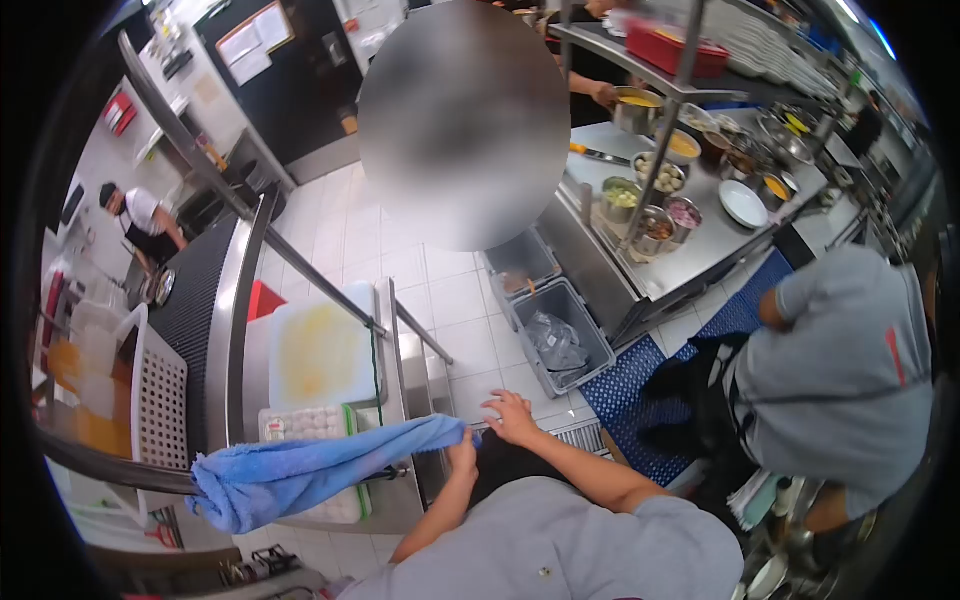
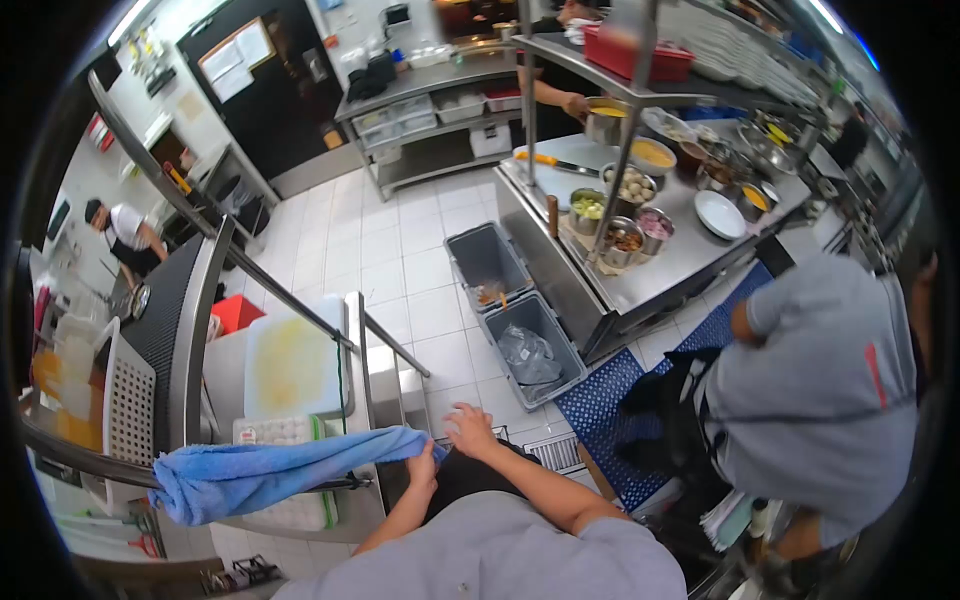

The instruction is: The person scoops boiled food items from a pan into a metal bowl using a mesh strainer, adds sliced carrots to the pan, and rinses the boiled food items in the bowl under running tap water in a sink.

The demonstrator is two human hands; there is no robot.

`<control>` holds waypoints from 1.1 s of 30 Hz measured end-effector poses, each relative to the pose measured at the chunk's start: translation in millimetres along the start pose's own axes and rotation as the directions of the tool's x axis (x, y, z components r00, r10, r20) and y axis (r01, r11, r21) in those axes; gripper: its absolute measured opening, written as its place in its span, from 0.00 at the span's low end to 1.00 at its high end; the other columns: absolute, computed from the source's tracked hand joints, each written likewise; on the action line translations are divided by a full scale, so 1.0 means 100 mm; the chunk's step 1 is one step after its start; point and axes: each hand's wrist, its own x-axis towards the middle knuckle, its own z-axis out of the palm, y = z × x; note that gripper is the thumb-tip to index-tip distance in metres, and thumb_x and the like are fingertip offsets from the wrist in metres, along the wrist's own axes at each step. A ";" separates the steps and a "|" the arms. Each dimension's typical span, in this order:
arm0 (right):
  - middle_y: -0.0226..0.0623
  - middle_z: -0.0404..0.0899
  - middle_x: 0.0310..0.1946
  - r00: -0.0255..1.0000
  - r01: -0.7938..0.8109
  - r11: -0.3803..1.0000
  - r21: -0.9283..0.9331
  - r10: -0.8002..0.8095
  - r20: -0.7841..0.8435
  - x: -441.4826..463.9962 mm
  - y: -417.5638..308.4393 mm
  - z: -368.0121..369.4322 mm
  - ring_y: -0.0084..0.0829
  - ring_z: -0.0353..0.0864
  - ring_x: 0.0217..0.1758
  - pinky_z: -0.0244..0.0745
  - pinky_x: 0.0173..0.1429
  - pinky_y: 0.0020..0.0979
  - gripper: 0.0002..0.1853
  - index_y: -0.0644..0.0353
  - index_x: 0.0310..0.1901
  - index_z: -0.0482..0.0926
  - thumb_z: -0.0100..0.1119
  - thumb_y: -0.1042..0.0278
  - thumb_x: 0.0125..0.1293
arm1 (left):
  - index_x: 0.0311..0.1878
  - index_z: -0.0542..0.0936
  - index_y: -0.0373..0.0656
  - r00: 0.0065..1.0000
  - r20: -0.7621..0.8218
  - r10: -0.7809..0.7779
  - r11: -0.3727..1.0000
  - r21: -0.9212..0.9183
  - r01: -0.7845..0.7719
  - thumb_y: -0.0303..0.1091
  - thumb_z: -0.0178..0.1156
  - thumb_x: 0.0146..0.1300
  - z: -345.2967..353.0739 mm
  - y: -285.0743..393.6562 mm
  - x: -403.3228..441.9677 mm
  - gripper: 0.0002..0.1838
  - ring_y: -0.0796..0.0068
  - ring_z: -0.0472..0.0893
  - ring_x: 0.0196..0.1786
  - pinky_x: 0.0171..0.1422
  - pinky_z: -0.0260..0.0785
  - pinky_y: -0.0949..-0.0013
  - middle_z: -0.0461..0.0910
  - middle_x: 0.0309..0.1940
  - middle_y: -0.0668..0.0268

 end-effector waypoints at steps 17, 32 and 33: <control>0.46 0.79 0.52 0.900 0.427 0.730 0.534 -0.400 -0.173 4.14 -1.44 -0.27 0.46 0.75 0.58 0.63 0.65 0.44 0.19 0.62 0.54 0.77 0.49 0.55 0.75 | 0.53 0.77 0.43 0.912 0.365 -0.185 0.970 -0.079 0.228 0.44 0.52 0.73 0.89 1.55 2.48 0.16 0.82 0.78 0.37 0.40 0.70 0.77 0.82 0.39 0.66; 0.44 0.78 0.39 -0.020 -0.109 0.221 0.969 -0.975 0.220 5.14 -1.58 0.07 0.45 0.75 0.47 0.61 0.65 0.44 0.27 0.66 0.46 0.74 0.46 0.43 0.74 | 0.53 0.80 0.43 0.980 -0.129 -0.154 0.929 -0.356 0.099 0.34 0.62 0.70 0.78 2.45 3.68 0.12 0.82 0.77 0.39 0.45 0.72 0.73 0.81 0.39 0.70; 0.45 0.79 0.42 -0.063 -0.139 0.217 0.966 -0.976 0.210 5.25 -1.59 0.02 0.45 0.75 0.50 0.60 0.65 0.44 0.26 0.66 0.49 0.74 0.47 0.45 0.74 | 0.53 0.80 0.43 0.980 -0.165 -0.109 0.956 -0.288 0.058 0.35 0.62 0.70 0.84 2.50 3.82 0.12 0.80 0.79 0.39 0.47 0.72 0.72 0.81 0.38 0.69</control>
